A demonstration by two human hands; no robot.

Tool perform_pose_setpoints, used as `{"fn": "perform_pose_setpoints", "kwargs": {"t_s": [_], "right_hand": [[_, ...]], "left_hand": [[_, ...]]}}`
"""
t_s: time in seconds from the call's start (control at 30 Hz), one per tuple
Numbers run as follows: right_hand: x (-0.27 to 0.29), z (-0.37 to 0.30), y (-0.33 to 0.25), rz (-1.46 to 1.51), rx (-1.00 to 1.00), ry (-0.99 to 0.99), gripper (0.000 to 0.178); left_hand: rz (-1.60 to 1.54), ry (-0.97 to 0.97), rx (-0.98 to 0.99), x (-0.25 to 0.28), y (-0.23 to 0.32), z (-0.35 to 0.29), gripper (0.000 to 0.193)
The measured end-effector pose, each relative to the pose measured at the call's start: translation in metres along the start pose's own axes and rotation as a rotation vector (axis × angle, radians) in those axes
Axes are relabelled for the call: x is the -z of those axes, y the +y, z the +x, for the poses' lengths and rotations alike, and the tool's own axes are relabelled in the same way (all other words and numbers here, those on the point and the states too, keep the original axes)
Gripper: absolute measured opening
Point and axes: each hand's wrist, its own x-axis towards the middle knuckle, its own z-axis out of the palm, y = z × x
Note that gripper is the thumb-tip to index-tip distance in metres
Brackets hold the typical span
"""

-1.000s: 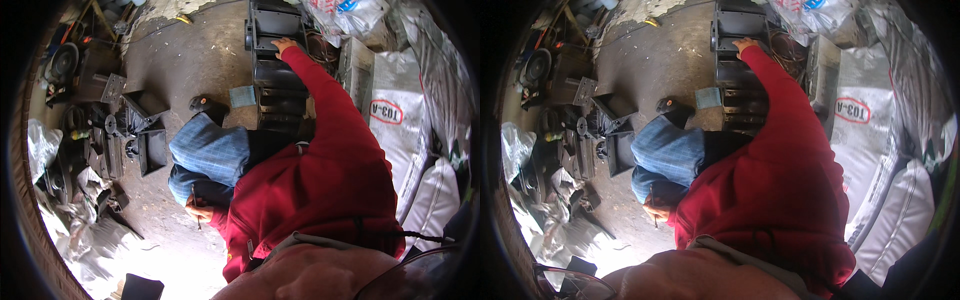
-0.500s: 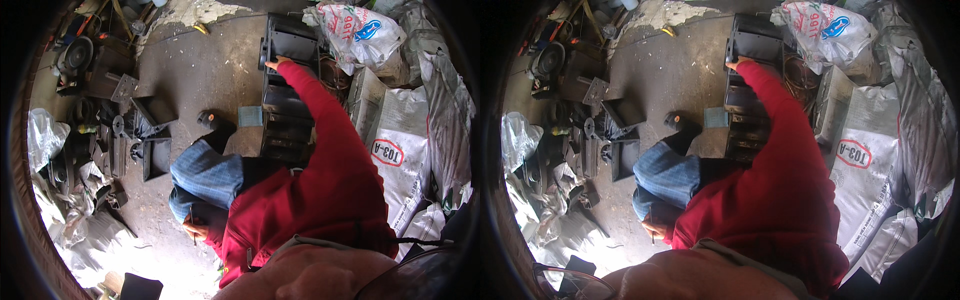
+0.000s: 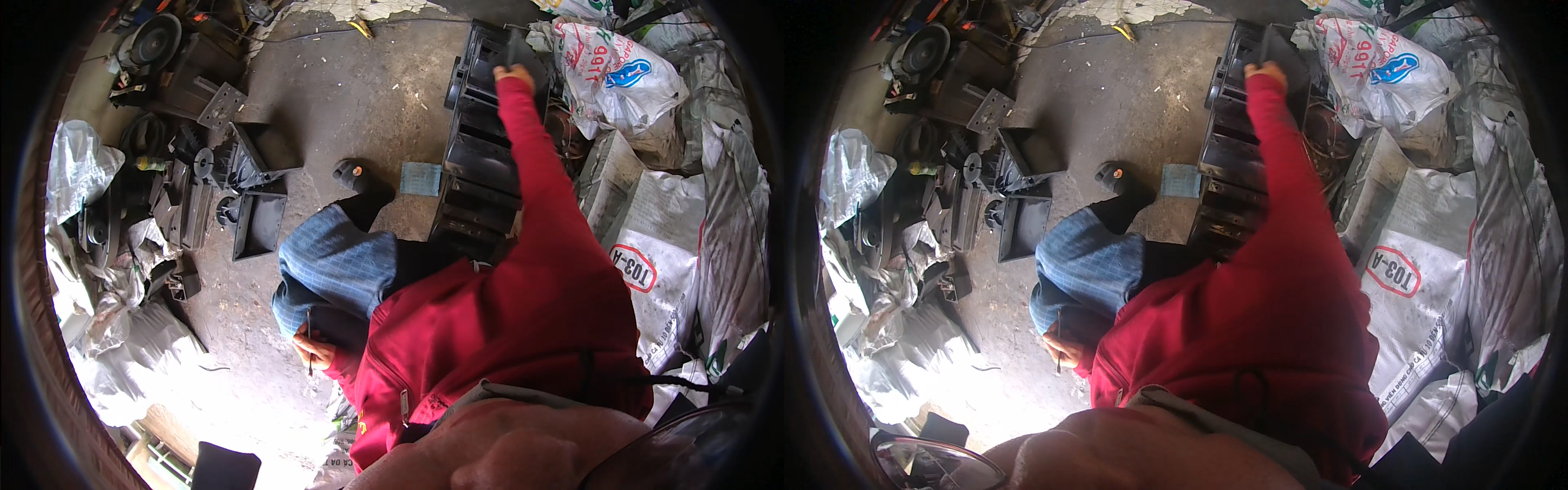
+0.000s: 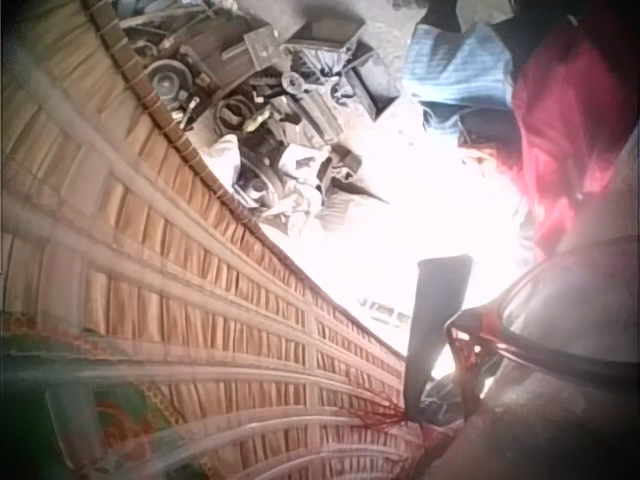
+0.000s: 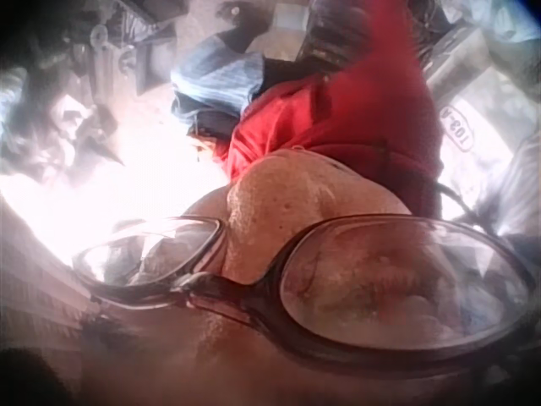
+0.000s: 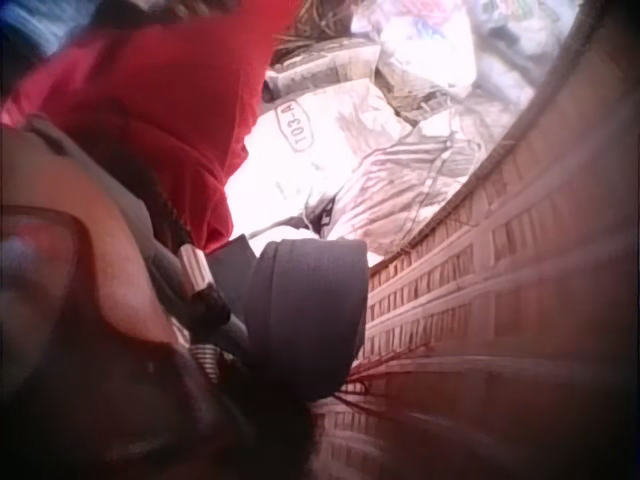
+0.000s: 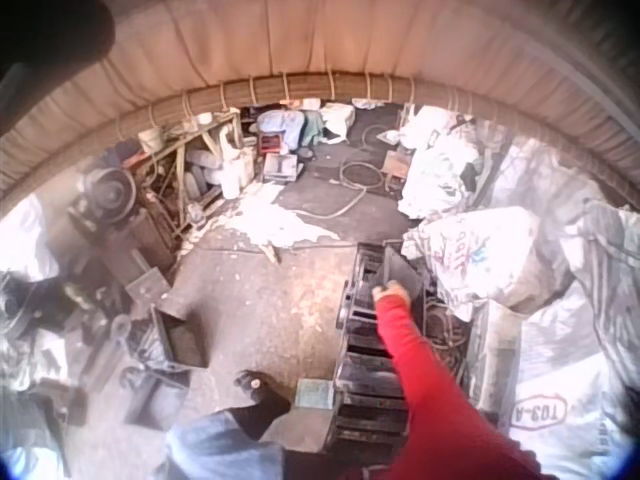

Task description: The person sits on the floor and assembles a metal frame by inserting and tightening screws with a screwdriver. They handle multiple metal components, aligning and securing them together.

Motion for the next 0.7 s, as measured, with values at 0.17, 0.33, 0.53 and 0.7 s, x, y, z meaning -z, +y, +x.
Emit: {"fn": "perform_pose_setpoints", "kwargs": {"t_s": [0.17, 0.33, 0.53, 0.7], "right_hand": [[0.075, 0.045, 0.063, 0.337, 0.102, 0.241, 0.054], [0.167, -0.081, 0.001, 0.944, 0.404, -0.016, 0.044], [0.169, -0.202, -0.076, 1.606, 0.114, -1.363, 0.042], [0.075, -0.337, -0.119, 1.461, -0.006, -1.91, 0.034]], "left_hand": [[0.126, 0.008, 0.019, 0.031, -0.053, 0.011, 0.036], [-0.263, -0.082, 0.444, 0.056, 0.008, 0.068, 0.051], [-0.46, -0.167, 0.573, 0.077, 0.02, 0.06, 0.053], [-0.701, -0.303, 0.843, 0.085, 0.022, 0.027, 0.078]]}}
